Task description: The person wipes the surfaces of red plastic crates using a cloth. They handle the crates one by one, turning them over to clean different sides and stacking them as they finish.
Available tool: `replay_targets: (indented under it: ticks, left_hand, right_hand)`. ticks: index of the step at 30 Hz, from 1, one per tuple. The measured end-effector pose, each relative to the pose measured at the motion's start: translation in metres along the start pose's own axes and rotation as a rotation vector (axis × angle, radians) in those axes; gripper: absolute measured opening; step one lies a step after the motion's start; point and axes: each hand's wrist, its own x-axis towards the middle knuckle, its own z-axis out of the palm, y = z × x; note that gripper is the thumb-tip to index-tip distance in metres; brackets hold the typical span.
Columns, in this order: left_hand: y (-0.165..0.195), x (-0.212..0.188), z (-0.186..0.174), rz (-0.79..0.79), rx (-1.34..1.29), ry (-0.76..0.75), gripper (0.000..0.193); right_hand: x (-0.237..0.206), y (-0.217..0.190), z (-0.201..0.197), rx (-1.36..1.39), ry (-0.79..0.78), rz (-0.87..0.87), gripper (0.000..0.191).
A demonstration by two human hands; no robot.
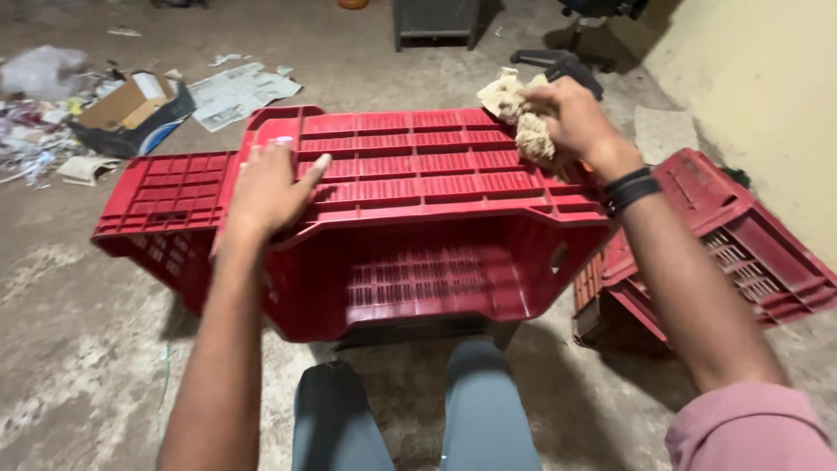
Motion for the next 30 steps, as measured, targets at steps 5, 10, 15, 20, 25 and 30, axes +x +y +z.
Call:
replay_targets:
  ticks: [5,10,15,20,25,30]
  left_hand:
    - [-0.015,0.011,0.015,0.003,-0.009,0.031,0.078]
    - [-0.021,0.013,0.022,0.002,0.001,0.016,0.069]
    - [-0.011,0.008,0.013,0.051,0.015,-0.016,0.061]
    - [-0.007,0.0,0.003,0.072,-0.077,0.035,0.056]
    - [-0.002,0.001,0.003,0.024,-0.03,0.015,0.055]
    - [0.004,0.005,0.007,-0.077,0.037,-0.01,0.056]
  right_hand:
    - [-0.074,-0.056,-0.043,-0.069,0.055,0.046,0.044]
    - [-0.108,-0.081,-0.079,0.015,0.014,0.09,0.052]
    - [-0.075,-0.042,-0.04,-0.054,-0.142,0.053,0.057]
    - [-0.006,0.023,0.0,-0.107,-0.114,0.019,0.059]
    - [0.009,0.035,0.015,-0.166,-0.032,0.042,0.064]
    - [-0.055,-0.015,-0.037,0.053,-0.088,0.045,0.059]
